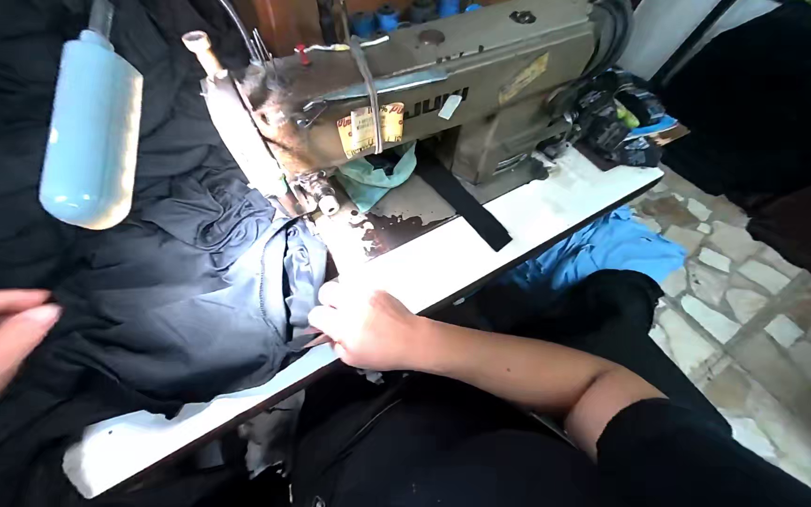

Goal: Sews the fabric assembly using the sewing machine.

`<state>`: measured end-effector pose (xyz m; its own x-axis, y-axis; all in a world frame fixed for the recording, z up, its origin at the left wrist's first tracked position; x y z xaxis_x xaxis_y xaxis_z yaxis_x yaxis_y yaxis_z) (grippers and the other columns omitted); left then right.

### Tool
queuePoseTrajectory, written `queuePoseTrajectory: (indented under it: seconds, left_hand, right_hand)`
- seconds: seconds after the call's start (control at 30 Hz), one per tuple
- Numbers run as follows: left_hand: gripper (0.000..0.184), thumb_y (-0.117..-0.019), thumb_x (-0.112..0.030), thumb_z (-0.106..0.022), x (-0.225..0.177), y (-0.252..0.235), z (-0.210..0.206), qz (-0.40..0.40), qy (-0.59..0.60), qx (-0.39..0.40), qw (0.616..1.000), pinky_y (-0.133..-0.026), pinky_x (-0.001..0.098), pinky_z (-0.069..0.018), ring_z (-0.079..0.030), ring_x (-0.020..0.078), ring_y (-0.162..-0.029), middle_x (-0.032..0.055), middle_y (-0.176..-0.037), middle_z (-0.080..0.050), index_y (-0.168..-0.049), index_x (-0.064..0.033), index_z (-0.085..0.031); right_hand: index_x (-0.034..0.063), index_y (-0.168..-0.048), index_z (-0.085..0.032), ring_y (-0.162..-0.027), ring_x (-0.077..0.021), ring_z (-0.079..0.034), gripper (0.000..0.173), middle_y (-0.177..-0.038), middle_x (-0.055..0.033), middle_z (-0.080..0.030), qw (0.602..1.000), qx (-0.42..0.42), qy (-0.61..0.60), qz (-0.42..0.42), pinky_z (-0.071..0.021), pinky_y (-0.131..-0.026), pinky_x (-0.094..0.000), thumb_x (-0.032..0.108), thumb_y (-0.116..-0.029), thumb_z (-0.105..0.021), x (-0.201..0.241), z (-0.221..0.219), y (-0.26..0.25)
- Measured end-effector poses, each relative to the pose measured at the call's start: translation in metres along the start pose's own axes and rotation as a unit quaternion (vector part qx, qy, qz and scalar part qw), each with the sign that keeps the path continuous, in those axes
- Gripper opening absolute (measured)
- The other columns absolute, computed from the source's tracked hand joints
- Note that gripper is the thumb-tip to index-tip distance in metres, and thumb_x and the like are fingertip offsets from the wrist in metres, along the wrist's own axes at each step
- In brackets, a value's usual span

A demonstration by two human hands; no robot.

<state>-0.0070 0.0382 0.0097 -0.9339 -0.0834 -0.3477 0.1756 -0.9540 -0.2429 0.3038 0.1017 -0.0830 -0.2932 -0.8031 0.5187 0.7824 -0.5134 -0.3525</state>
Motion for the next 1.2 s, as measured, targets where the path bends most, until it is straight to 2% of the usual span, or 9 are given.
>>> queuePoseTrajectory:
  seconds: [0.1, 0.27, 0.43, 0.57, 0.63, 0.7, 0.8, 0.97, 1.2]
  left_hand:
    - [0.034, -0.1048, -0.027, -0.053, -0.067, -0.024, -0.043, 0.049, 0.129, 0.036, 0.99, -0.066, 0.0264, -0.058, -0.065, 0.0056, -0.067, 0.0072, -0.085, -0.069, -0.109, 0.0043, -0.067]
    - [0.023, -0.1064, -0.017, -0.055, -0.127, -0.05, -0.12, 0.135, 0.214, 0.203, 0.946, -0.065, 0.0348, -0.0609, -0.069, 0.0165, -0.066, 0.0115, -0.084, -0.069, -0.105, 0.0023, -0.067]
    - [0.022, -0.1001, -0.013, -0.063, -0.102, -0.047, -0.16, 0.054, 0.113, 0.169, 0.978, -0.079, 0.0568, -0.0563, -0.07, 0.0331, -0.082, 0.0204, -0.095, -0.07, -0.117, 0.0022, -0.067]
    - [0.039, -0.0948, -0.014, -0.071, -0.115, -0.05, -0.168, -0.038, 0.053, 0.127, 0.99, -0.083, 0.0584, -0.0534, -0.068, 0.038, -0.095, 0.0243, -0.11, -0.069, -0.129, 0.0041, -0.064]
    - [0.024, -0.0977, -0.01, -0.065, -0.118, -0.053, -0.172, -0.079, 0.038, 0.096, 0.991, -0.082, 0.0601, -0.0525, -0.069, 0.0411, -0.093, 0.0262, -0.102, -0.069, -0.113, 0.0072, -0.069]
    - [0.02, -0.1002, -0.007, -0.059, -0.118, -0.054, -0.172, -0.089, 0.038, 0.064, 0.993, -0.079, 0.0599, -0.052, -0.069, 0.0417, -0.086, 0.0262, -0.09, -0.069, -0.096, 0.0095, -0.07]
    - [0.026, -0.1049, -0.012, -0.053, -0.111, -0.052, -0.168, 0.028, 0.092, 0.081, 0.992, -0.078, 0.0535, -0.0567, -0.071, 0.0316, -0.079, 0.0228, -0.089, -0.07, -0.101, 0.0091, -0.068]
    - [0.022, -0.1055, -0.014, -0.052, -0.1, -0.05, -0.17, 0.167, 0.221, 0.068, 0.959, -0.065, 0.0261, -0.0603, -0.066, 0.0067, -0.062, 0.0074, -0.081, -0.066, -0.105, 0.0051, -0.063]
    - [0.02, -0.1073, -0.018, -0.049, -0.1, -0.045, -0.174, 0.183, 0.29, 0.026, 0.939, -0.06, 0.0208, -0.0593, -0.066, 0.0021, -0.059, 0.0011, -0.079, -0.065, -0.108, 0.0009, -0.056]
  right_hand:
    - [0.0039, -0.111, -0.072, -0.085, -0.0301, -0.069, 0.024, -0.11, -0.0178, -0.066, 0.994, 0.094, -0.01, 0.055, -0.0567, -0.068, -0.0434, 0.017, -0.1054, -0.053, 0.015, -0.014, -0.042]
    - [0.0032, -0.138, -0.058, -0.104, -0.0381, -0.069, 0.034, -0.117, -0.0227, -0.067, 0.971, 0.239, -0.019, 0.0, -0.056, -0.084, -0.0518, 0.014, -0.1086, -0.044, 0.018, -0.042, -0.056]
    - [0.0067, -0.157, -0.038, -0.106, -0.0424, -0.066, 0.051, -0.138, -0.0268, -0.056, 0.96, 0.28, -0.023, -0.001, -0.0556, -0.082, -0.0532, 0.012, -0.1072, -0.047, 0.016, -0.033, -0.029]
    - [0.0027, -0.123, -0.066, -0.094, -0.035, -0.069, 0.026, -0.107, -0.0186, -0.067, 0.976, 0.204, -0.079, -0.012, -0.0564, -0.072, -0.0487, 0.01, -0.1008, -0.056, -0.001, -0.009, -0.011]
    - [0.0044, -0.113, -0.068, -0.09, -0.0311, -0.07, 0.019, -0.097, -0.0148, -0.069, 0.969, 0.219, -0.071, -0.093, -0.055, -0.071, -0.049, 0.017, -0.0996, -0.062, -0.022, 0.005, -0.012]
    - [0.0024, -0.122, -0.065, -0.098, -0.0341, -0.067, 0.03, -0.112, -0.0193, -0.065, 0.952, 0.248, -0.022, -0.179, -0.0533, -0.079, -0.0514, 0.022, -0.0989, -0.066, -0.045, 0.012, -0.016]
    - [0.0004, -0.144, -0.052, -0.117, -0.035, -0.063, 0.042, -0.139, -0.0218, -0.054, 0.95, 0.214, -0.022, -0.227, -0.051, -0.099, -0.0462, 0.02, -0.1065, -0.054, -0.073, 0.018, -0.027]
    - [0.0086, -0.142, -0.058, -0.112, -0.0365, -0.065, 0.038, -0.127, -0.0217, -0.063, 0.962, 0.114, -0.063, -0.238, -0.0529, -0.094, -0.0499, 0.018, -0.1052, -0.056, -0.087, 0.016, -0.042]
    - [0.0005, -0.122, -0.064, -0.11, -0.0362, -0.066, 0.029, -0.118, -0.0214, -0.067, 0.962, 0.119, -0.032, -0.243, -0.0513, -0.092, -0.0514, 0.022, -0.1055, -0.054, -0.069, 0.011, -0.071]
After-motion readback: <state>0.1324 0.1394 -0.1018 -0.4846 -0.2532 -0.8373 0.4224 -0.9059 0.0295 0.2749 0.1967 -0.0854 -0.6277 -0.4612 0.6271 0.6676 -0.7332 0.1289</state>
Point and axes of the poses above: each hand's wrist, its own y-axis away from the middle knuckle, its own z-axis out of the back of the hand, x = y × z, the point moved 4 cm from there along -y, towards the middle knuckle
